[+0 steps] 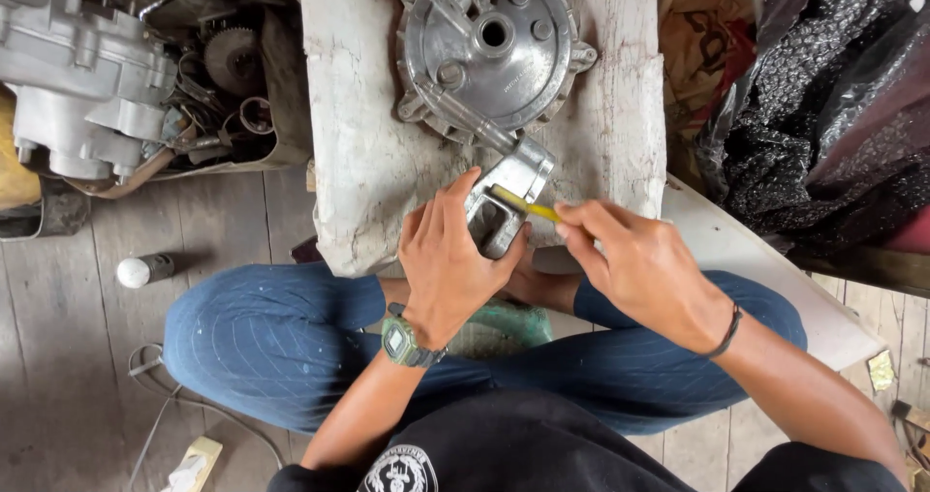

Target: Cleaning the surface of a motorcycle engine component using a small hand tool and a wrench for positioning.

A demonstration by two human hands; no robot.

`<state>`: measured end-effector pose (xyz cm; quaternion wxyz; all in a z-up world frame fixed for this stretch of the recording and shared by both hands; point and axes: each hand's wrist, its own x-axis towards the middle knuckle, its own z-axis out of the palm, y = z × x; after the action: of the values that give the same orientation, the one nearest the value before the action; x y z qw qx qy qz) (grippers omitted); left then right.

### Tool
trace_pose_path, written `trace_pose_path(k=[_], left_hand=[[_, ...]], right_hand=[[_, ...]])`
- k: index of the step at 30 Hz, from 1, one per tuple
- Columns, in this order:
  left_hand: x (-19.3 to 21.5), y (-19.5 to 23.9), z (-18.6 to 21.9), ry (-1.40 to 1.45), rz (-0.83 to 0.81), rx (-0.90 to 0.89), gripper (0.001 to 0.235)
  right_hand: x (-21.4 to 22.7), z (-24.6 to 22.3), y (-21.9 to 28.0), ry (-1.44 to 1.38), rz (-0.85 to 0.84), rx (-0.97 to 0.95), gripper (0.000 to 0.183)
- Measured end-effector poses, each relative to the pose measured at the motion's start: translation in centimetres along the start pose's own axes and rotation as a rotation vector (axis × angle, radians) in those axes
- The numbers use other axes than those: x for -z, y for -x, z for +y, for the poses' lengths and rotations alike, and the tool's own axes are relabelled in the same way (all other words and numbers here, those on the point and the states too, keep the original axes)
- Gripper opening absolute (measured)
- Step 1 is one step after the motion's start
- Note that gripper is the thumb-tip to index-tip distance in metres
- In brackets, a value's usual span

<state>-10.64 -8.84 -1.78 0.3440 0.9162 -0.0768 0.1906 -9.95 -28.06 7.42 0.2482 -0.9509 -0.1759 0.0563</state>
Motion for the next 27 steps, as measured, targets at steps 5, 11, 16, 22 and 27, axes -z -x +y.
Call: trace_pose_path(k=[5,11,16,22,27], left_hand=[[-0.1,-0.2,-0.5,-0.002,-0.025,-0.011,0.072],[0.4,0.1,-1.2,0.031,-0.103,-0.001,0.078],[1.4,-0.3,-1.3,0.054,-0.181,-0.008,0.082],[1.7,-0.7,-1.5,0.023,-0.216,-0.004,0.083],[1.6,-0.9,-1.8,0.05,-0.205,-0.013,0.077]], right_hand=[[0.0,1.3,-0.4,-0.005,0.044,0.001,0.008],[-0.8,2.8,-0.1,-0.005,0.083,-0.025,0.007],[-0.7,3.6,-0.6,-0.061,0.103,-0.018,0.007],[0.1,3.2,-1.7,-0.024,0.099,-0.009,0.01],[0.7,3.7,-2.4,-0.025,0.076,-0.01,0.019]])
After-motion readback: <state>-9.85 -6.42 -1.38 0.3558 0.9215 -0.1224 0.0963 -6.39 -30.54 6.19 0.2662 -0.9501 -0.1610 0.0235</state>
